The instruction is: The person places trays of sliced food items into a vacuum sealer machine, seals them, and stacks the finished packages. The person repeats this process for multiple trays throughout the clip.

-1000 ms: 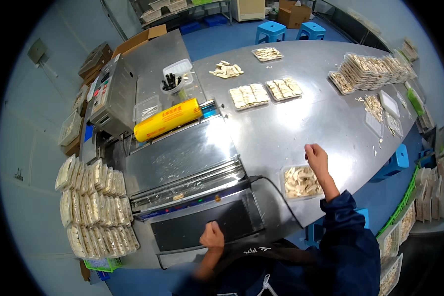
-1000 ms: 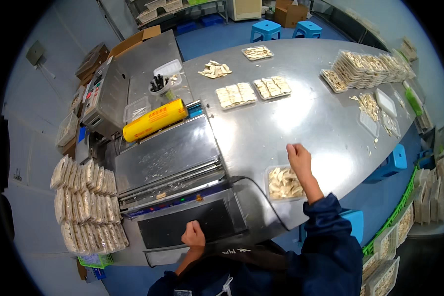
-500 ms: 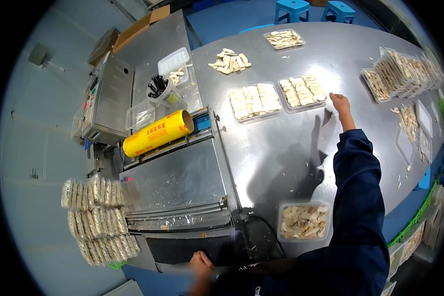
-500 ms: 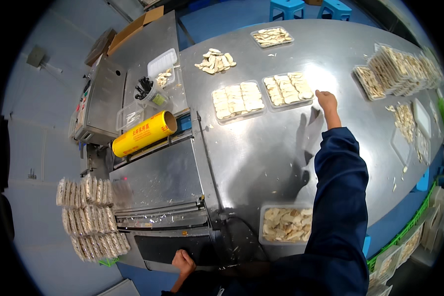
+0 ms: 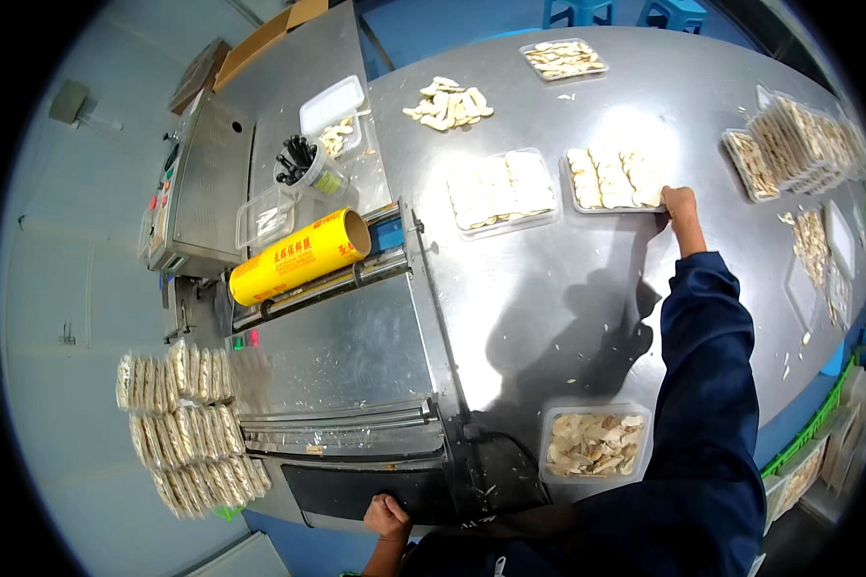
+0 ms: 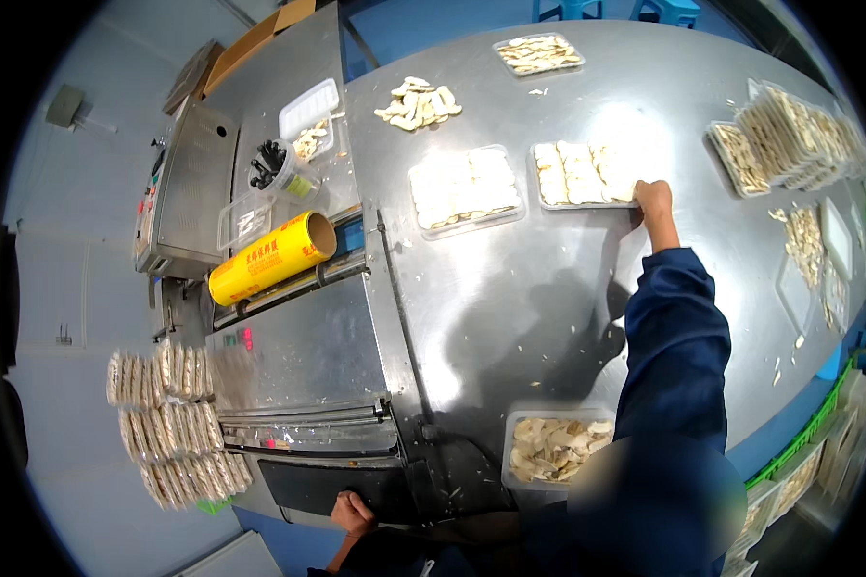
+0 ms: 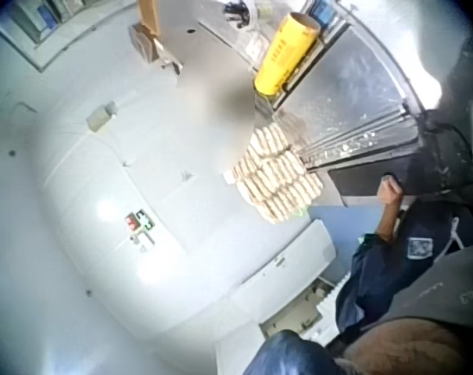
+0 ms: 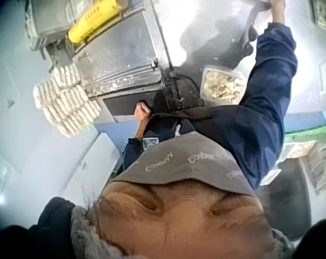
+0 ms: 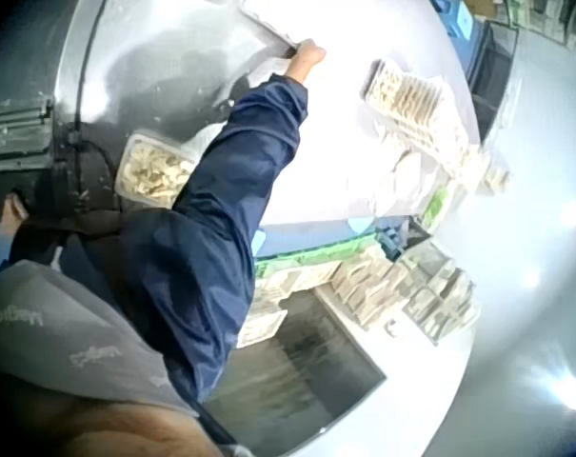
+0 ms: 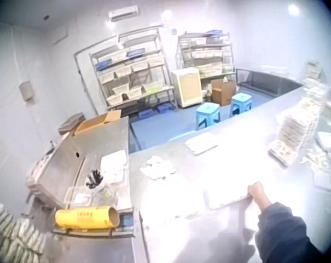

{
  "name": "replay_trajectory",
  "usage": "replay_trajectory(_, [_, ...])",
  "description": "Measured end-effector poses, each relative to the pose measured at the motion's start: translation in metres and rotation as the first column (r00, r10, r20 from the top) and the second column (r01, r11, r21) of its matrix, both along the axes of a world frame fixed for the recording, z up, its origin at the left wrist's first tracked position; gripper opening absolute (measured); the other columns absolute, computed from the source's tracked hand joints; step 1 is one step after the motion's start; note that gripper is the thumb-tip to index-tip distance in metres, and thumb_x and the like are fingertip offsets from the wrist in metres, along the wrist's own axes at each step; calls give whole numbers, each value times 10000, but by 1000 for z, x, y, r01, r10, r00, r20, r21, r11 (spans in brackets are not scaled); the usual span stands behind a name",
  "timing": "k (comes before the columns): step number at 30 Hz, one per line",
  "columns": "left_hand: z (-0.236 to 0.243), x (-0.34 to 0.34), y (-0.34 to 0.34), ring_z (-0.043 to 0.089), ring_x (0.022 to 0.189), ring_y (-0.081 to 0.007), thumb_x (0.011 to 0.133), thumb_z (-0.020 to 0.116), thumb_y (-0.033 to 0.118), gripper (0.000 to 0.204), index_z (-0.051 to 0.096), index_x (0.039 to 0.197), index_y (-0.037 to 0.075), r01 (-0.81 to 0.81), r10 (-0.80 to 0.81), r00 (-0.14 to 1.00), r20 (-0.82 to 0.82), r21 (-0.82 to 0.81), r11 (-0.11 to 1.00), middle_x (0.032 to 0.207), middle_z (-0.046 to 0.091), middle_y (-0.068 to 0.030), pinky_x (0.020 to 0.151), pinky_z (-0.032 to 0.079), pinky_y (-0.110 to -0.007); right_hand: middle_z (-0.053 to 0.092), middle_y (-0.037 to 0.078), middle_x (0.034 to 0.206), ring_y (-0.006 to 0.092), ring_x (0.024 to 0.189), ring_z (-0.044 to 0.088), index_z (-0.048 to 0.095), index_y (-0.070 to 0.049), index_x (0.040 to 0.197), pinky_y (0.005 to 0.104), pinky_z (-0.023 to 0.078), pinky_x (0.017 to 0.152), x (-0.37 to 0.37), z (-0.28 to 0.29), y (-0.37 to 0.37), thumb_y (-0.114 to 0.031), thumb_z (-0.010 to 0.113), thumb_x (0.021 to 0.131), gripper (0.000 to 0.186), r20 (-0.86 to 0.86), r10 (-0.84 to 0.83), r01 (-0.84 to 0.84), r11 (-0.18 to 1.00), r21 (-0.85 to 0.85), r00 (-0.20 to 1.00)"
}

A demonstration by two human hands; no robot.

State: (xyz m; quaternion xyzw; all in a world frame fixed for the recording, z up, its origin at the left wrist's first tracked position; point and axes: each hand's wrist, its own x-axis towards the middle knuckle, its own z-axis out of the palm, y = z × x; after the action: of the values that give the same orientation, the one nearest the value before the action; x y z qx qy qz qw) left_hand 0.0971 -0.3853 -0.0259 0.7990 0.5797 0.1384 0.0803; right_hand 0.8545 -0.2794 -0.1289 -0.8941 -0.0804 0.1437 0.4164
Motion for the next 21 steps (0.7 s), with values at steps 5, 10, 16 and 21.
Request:
replay_trajectory(5, [0, -4, -1, 530, 541, -333, 820, 500, 104, 109, 549, 737, 53, 6, -5, 1000, -15, 60, 998, 627, 540, -131, 496, 432, -399, 548, 120, 601, 195, 508, 519, 563, 107, 659, 335, 405, 460, -50, 58, -60, -136, 565, 765, 264, -65, 34, -21, 983, 181, 997])
replay_trajectory(10, [-4, -8, 3, 562, 562, -307, 822, 531, 123, 92, 572, 763, 65, 24, -36, 992, 121, 101, 995, 661, 578, -113, 523, 455, -389, 566, 84, 640, 159, 531, 530, 574, 84, 719, 294, 437, 501, -172, 155, -98, -149, 559, 809, 251, -148, 159, -108, 945, 308, 976])
replay_trajectory(16, [9, -11, 21, 592, 617, -270, 857, 549, 166, 102, 601, 843, 79, 155, -63, 898, 435, -180, 971, 712, 600, -102, 551, 463, -344, 532, 30, 613, 96, 510, 481, 565, 20, 704, 248, 430, 497, -343, 192, -111, -187, 563, 845, 250, -274, 297, -176, 903, 393, 915])
replay_trajectory(21, [86, -12, 117, 486, 637, -63, 925, 471, 191, 235, 558, 1026, -3, 400, 192, 554, 810, -462, 792, 692, 545, -4, 573, 409, -221, 547, 36, 632, 92, 508, 482, 571, 35, 708, 237, 438, 494, -468, 196, -93, -177, 556, 848, 254, -293, 307, -164, 890, 424, 906])
